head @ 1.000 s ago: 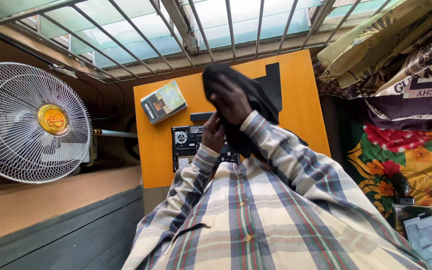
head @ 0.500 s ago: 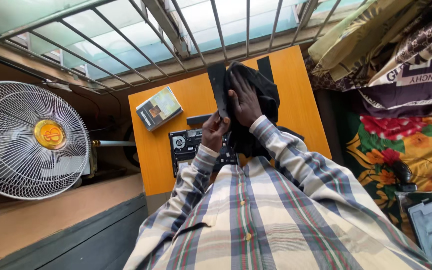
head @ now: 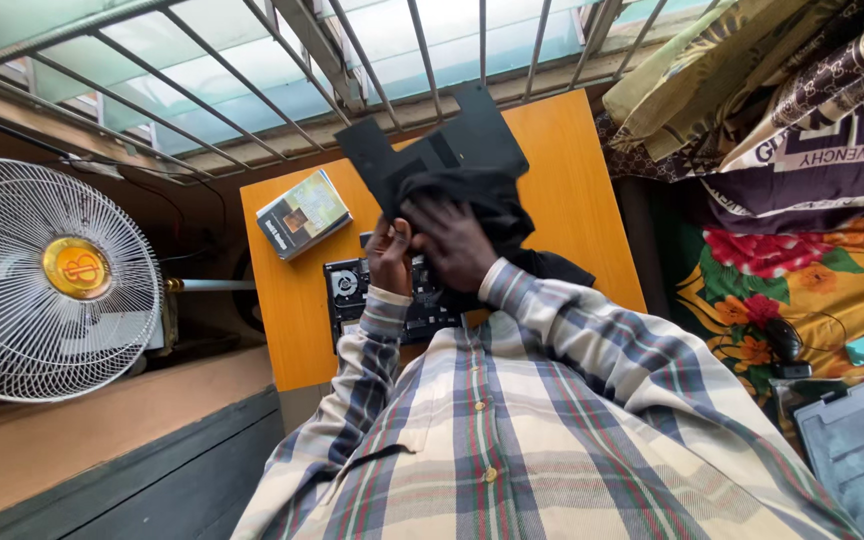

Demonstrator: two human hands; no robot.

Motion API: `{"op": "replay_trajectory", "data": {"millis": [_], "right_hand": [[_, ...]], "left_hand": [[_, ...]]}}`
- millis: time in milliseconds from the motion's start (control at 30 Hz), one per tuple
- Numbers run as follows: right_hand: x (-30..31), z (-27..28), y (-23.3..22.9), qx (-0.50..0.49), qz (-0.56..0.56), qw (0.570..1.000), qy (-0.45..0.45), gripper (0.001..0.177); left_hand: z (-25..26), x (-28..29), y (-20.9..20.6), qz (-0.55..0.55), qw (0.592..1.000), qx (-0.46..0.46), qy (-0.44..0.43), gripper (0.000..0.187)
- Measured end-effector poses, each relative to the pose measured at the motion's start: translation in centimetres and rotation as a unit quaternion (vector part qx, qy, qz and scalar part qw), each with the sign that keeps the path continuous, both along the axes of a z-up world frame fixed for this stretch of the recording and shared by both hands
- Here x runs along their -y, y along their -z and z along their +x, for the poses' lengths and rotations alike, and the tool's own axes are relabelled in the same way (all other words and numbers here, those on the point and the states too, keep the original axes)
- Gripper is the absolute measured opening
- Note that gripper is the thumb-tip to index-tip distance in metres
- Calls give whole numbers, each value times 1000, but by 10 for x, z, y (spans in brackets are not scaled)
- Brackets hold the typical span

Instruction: The person disassembles a laptop by removing the bottom cover, then installs a small circuit board and a battery into the chassis. They wipe the cover with a cloth and reattach it, then flip the laptop to show the top side.

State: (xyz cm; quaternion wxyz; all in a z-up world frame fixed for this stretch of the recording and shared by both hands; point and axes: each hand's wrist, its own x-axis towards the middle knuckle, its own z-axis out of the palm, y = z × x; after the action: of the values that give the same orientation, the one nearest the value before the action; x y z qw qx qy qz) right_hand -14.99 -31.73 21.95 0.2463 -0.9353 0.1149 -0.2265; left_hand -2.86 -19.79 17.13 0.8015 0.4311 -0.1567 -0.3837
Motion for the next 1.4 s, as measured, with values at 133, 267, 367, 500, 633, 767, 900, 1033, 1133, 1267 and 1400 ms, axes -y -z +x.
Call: {"op": "replay_trajectory", "data": {"millis": [133, 267, 367, 500, 633, 767, 900, 1033, 1133, 1267, 1400], "right_hand": [[-3, 2, 7, 10, 117, 993, -17, 56], [56, 6, 14, 6, 194, 977, 92, 54], [70, 1, 15, 15, 154, 977, 148, 54], [4, 2, 11, -6, 53, 998, 36, 56], [-19, 6, 8, 9, 68, 994, 81, 53], [25, 13, 17, -37, 78, 984, 155, 57], [102, 11, 42, -59, 98, 965, 235, 54], [155, -14, 79, 50, 170, 958, 227, 53], [146, -35, 108, -6, 273, 923, 271, 52], [101, -56, 143, 78, 248, 899, 351, 39], [72, -90, 176, 39, 332, 857, 392, 38]], "left_hand": [[-3, 0, 4, 10, 997, -36, -60, 29], [-13, -14, 9, -15, 999, 28, -20, 17], [-20, -12, 10, 33, 999, 19, -17, 37], [-13, -2, 0, 10, 999, -34, -30, 27], [-10, -8, -10, 52, 998, -24, -22, 36], [-14, -9, -11, 58, 997, 55, -2, 30], [-24, -19, -10, 92, 993, 66, 47, 37], [-36, -29, -9, 129, 990, 31, 56, 43], [-43, -27, -6, 124, 991, 20, 40, 42], [-38, -25, -2, 36, 991, -125, -9, 36], [-21, -32, 9, 14, 990, -131, -43, 32]]}}
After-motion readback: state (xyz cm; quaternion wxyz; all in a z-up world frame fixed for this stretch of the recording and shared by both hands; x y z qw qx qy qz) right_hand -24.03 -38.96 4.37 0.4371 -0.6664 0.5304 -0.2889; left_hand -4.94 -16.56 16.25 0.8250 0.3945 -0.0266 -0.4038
